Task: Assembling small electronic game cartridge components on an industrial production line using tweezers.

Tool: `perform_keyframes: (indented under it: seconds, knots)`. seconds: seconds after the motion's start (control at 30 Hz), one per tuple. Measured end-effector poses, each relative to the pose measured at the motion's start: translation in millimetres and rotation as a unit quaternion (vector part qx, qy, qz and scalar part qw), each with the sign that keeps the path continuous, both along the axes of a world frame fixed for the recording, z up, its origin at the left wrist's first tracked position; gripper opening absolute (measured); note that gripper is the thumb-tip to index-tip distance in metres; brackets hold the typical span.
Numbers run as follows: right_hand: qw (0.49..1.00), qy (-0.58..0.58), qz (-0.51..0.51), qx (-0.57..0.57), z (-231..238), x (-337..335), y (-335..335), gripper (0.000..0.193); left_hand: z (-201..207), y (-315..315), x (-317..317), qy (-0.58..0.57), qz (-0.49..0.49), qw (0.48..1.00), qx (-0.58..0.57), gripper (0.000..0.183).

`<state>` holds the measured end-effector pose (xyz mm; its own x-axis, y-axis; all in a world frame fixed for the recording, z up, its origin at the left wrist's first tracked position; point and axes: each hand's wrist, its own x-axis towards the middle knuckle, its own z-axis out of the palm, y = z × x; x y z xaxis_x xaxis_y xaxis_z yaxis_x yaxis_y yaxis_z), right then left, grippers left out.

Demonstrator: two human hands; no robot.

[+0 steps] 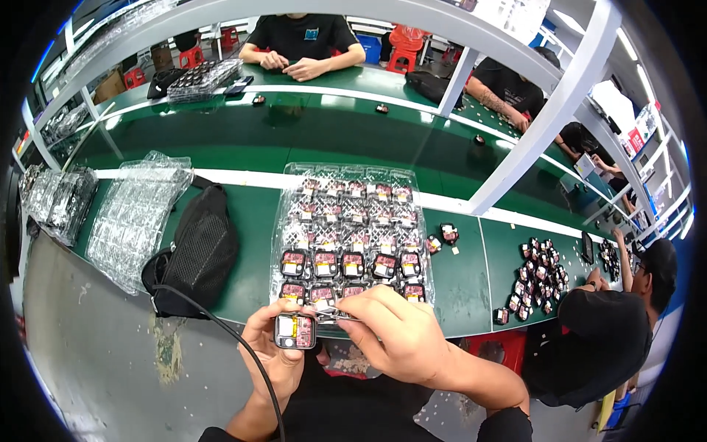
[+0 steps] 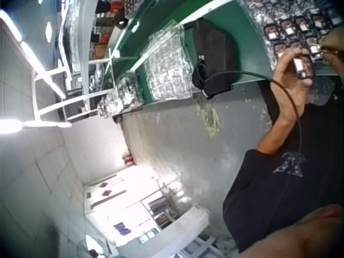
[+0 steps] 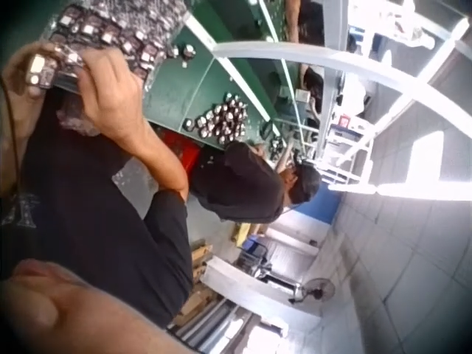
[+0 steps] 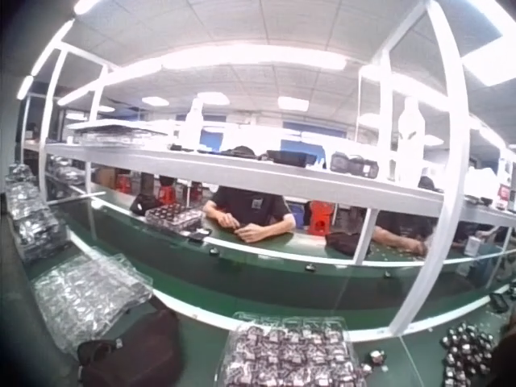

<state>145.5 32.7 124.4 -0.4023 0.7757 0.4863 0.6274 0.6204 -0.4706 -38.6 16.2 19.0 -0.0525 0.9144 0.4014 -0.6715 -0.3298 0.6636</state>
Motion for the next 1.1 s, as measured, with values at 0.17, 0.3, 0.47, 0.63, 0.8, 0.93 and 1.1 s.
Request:
perform_keyframes:
  seconds: [0.17, 0.3, 0.47, 0.63, 0.8, 0.93, 1.1]
  knots:
    - [0.992, -0.043, 0.013, 0.118, -16.1, 4.1, -0.2, 0.030, -4.5, -6.3, -0.9, 0.019, -0.016, 0.999, -0.030, 0.066]
    - [0.988, -0.030, 0.017, 0.149, -22.3, 3.3, -5.3, 0.032, -3.3, -5.8, 1.3, 0.036, -0.002, 0.999, -0.004, 0.067]
    - [0.988, -0.039, 0.018, 0.145, -23.3, 5.7, -11.3, 0.032, 1.1, -9.0, -0.5, 0.006, -0.056, 0.998, 0.007, 0.060]
    - [0.988, -0.038, 0.014, 0.149, -27.7, 8.4, -13.6, 0.032, -1.4, -7.7, 2.4, 0.019, -0.059, 0.998, 0.018, 0.061]
    - [0.993, -0.028, 0.014, 0.110, -26.1, 10.4, -11.8, 0.030, -1.3, -3.3, 5.1, 0.047, -0.065, 0.996, 0.031, 0.061]
    - [0.998, -0.013, 0.002, 0.059, -18.9, 13.0, -8.1, 0.026, 1.4, -1.5, 6.3, 0.049, -0.065, 0.996, 0.023, 0.060]
    - [0.800, 0.342, 0.055, -0.489, -17.3, 8.9, -18.4, 0.031, -5.7, -11.2, 9.0, 0.097, 0.001, 0.993, 0.067, 0.061]
